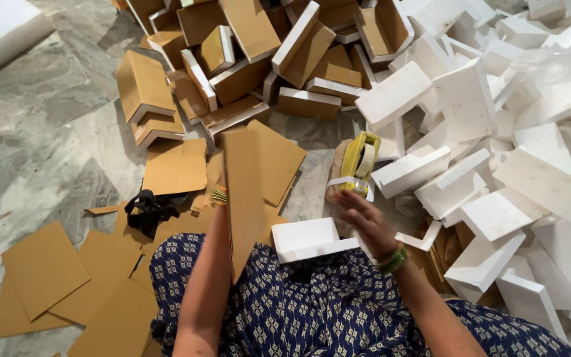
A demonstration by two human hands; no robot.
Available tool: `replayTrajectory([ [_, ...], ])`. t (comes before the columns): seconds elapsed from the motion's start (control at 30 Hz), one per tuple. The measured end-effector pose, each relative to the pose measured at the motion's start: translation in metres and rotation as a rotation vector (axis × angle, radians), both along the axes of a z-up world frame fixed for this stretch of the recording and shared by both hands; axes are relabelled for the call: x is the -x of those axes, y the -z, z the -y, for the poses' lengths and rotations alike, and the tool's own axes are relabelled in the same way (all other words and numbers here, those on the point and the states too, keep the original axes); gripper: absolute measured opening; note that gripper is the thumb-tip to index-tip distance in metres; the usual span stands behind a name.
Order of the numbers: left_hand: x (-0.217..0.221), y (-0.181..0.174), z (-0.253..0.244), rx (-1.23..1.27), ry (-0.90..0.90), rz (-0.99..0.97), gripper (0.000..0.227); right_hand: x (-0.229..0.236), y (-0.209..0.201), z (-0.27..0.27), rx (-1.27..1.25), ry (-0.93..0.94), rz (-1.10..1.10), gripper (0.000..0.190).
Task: The person sits on the floor and assembles small rectangular boxes by inserting white foam inserts into brown cardboard shells. They use a handheld tape dispenser to secure the joints of the boxes.
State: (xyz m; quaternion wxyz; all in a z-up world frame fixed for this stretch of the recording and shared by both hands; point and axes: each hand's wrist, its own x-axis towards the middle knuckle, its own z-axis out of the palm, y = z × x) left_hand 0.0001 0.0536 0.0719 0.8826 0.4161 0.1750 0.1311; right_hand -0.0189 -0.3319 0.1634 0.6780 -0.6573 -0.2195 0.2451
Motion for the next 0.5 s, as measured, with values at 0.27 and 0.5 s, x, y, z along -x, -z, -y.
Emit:
replayTrajectory([
  [0.27,0.007,-0.037,0.095,-0.307,0.376,-0.109,0.042,0.018,-0.006,-0.084,-0.212,-0.017,-0.405,0.077],
  [0.5,-0.026,0.028,0.106,-0.278,0.294,-0.017,0.036,0.015,0.013,-0.059,-0.271,0.029,-0.583,0.070],
])
